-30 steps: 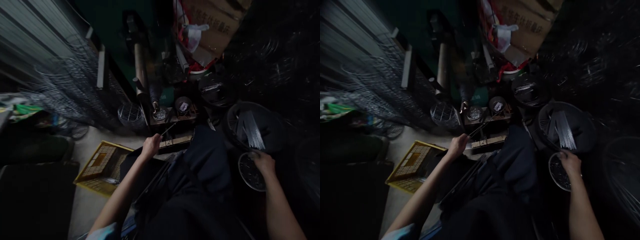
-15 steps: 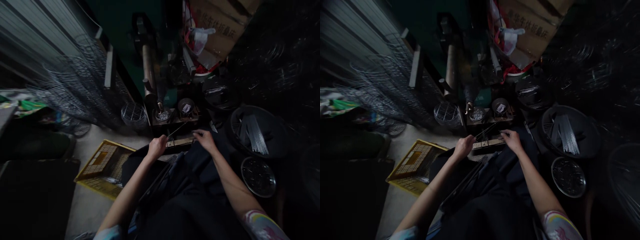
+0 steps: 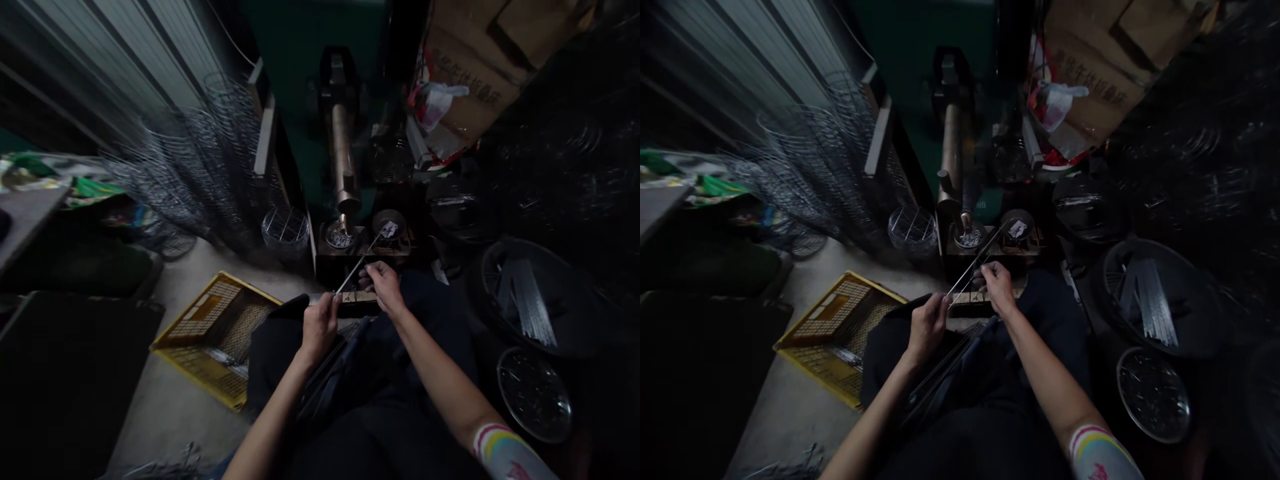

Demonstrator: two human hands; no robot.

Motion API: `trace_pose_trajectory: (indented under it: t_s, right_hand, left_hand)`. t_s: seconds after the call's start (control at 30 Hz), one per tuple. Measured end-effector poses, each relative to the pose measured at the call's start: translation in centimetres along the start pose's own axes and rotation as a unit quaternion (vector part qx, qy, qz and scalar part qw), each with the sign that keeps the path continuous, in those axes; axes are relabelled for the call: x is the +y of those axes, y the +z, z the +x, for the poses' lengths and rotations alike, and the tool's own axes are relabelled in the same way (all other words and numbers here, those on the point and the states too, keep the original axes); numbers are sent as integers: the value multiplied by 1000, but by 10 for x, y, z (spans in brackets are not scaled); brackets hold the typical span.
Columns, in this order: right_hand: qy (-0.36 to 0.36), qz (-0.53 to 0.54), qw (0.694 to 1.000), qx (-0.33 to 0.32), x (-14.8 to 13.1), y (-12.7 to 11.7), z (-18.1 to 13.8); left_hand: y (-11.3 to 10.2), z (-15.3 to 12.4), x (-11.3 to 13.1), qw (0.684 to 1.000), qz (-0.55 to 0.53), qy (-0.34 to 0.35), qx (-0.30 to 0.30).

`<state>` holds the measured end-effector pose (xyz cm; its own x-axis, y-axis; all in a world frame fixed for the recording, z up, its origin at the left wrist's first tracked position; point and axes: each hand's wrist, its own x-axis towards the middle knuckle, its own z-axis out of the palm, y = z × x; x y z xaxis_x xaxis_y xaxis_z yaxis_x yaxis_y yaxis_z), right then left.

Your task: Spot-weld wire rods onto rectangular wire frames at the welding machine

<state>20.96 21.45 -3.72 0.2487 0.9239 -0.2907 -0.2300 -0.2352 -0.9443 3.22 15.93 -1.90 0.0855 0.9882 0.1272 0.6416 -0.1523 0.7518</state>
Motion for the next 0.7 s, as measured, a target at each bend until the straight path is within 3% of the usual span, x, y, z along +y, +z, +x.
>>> trace_pose_trajectory:
  t_s: [0.17, 0.33, 0.7]
  right_hand:
    - [60, 94, 992, -53, -6, 16, -4]
    - [91, 143, 985, -35, -12, 28, -5]
    - [44, 117, 992, -13, -22, 44, -5]
  left_hand:
    - [-4, -3, -1, 999, -27, -3, 29]
    - [-7, -3, -2, 999, -31, -5, 45]
    - [-10, 2, -4, 998, -25, 2, 62]
